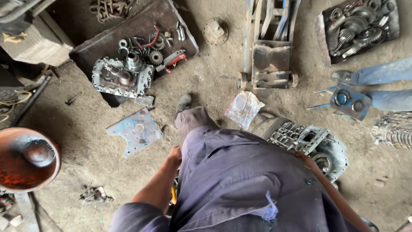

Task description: The person assembles internal gears into a mechanical housing, wipes components with a cloth, and aligns the main gear assembly while other people assist by holding parts and using wrenches.

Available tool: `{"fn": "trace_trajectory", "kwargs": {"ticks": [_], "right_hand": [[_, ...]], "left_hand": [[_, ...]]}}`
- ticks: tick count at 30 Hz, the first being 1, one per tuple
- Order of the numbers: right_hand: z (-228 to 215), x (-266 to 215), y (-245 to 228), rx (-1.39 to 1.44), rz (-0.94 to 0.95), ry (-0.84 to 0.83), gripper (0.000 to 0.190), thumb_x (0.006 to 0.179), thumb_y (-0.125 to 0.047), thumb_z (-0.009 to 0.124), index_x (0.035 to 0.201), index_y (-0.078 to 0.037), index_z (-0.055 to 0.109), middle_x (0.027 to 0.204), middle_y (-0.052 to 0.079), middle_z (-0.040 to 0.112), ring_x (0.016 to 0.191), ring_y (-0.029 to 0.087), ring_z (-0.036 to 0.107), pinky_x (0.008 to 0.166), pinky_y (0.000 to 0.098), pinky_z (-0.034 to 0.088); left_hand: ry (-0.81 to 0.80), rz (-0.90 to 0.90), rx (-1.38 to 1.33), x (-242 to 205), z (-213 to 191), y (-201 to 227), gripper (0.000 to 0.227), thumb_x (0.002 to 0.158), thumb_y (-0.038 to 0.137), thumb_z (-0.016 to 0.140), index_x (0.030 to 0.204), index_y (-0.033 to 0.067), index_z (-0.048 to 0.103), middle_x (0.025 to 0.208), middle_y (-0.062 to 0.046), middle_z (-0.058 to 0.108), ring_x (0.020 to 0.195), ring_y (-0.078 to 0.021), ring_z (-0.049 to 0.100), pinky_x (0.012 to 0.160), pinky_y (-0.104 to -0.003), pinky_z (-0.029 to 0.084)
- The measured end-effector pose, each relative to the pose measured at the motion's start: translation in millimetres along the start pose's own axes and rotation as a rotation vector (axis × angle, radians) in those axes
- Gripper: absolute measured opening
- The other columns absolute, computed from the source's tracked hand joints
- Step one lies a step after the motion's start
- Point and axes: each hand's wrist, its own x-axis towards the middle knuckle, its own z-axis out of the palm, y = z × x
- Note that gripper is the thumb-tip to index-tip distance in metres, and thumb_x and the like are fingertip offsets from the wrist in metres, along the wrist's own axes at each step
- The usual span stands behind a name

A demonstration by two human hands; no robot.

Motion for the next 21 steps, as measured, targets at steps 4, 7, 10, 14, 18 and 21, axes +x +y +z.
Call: {"fn": "trace_trajectory", "kwargs": {"ticks": [4,7,10,14,18,21], "right_hand": [[-4.4,-18.0,-31.9,0.047,0.102,0.109,0.055,0.1,-0.03,0.059,0.151,-0.01,0.052,0.138,0.016,0.067,0.117,0.028,0.066,0.097,0.0392,0.052],[-2.6,-7.8,-41.5,0.095,0.073,0.096,0.055,0.097,-0.027,0.063,0.148,-0.007,0.055,0.134,0.016,0.068,0.114,0.027,0.066,0.095,0.0381,0.053],[9.1,16.4,-30.4,0.209,-0.021,0.049,0.055,0.094,-0.024,0.067,0.144,-0.004,0.058,0.13,0.016,0.069,0.111,0.026,0.066,0.093,0.0369,0.053],[37.3,38.7,-25.3,0.404,-0.046,0.037,0.051,0.095,-0.022,0.068,0.14,0.0,0.062,0.127,0.015,0.07,0.111,0.022,0.065,0.094,0.0345,0.051],[64.8,73.5,-62.0,0.301,0.233,0.029,0.05,0.089,-0.017,0.076,0.135,-0.004,0.064,0.112,0.012,0.074,0.095,0.021,0.066,0.082,0.036,0.052],[83.1,114.9,-107.4,0.308,0.656,0.031,0.042,0.09,-0.014,0.08,0.129,-0.003,0.071,0.098,0.013,0.076,0.081,0.024,0.066,0.072,0.0398,0.051]], "left_hand": [[-0.053,-0.462,-0.824,1.1,-23.6,21.9,0.032,0.099,0.01,0.041,0.114,-0.0008,0.068,0.102,-0.018,0.077,0.091,-0.0276,0.073,0.082,-0.042,0.062],[0.003,-0.466,-0.604,11.5,-29.9,42.8,0.028,0.099,0.012,0.045,0.112,0.0028,0.067,0.097,-0.013,0.073,0.079,-0.0238,0.068,0.072,-0.042,0.059],[0.029,-0.425,-0.551,36.8,-38.2,66.0,0.022,0.099,0.014,0.053,0.11,0.0023,0.069,0.092,-0.013,0.07,0.07,-0.0238,0.063,0.062,-0.043,0.055],[0.036,-0.521,-0.652,61.9,-67.0,89.7,0.027,0.104,0.02,0.056,0.108,-0.0027,0.069,0.09,-0.015,0.071,0.071,-0.0266,0.066,0.061,-0.043,0.056],[-0.063,-0.7,-0.626,78.6,-139.3,114.9,0.024,0.103,0.017,0.048,0.107,0.0045,0.069,0.085,-0.008,0.07,0.074,-0.0206,0.065,0.071,-0.041,0.059],[-0.093,-0.762,-0.221,131.5,-205.5,136.4,0.026,0.103,0.015,0.048,0.11,0.0034,0.07,0.088,-0.008,0.072,0.081,-0.0218,0.073,0.078,-0.039,0.062]]}}
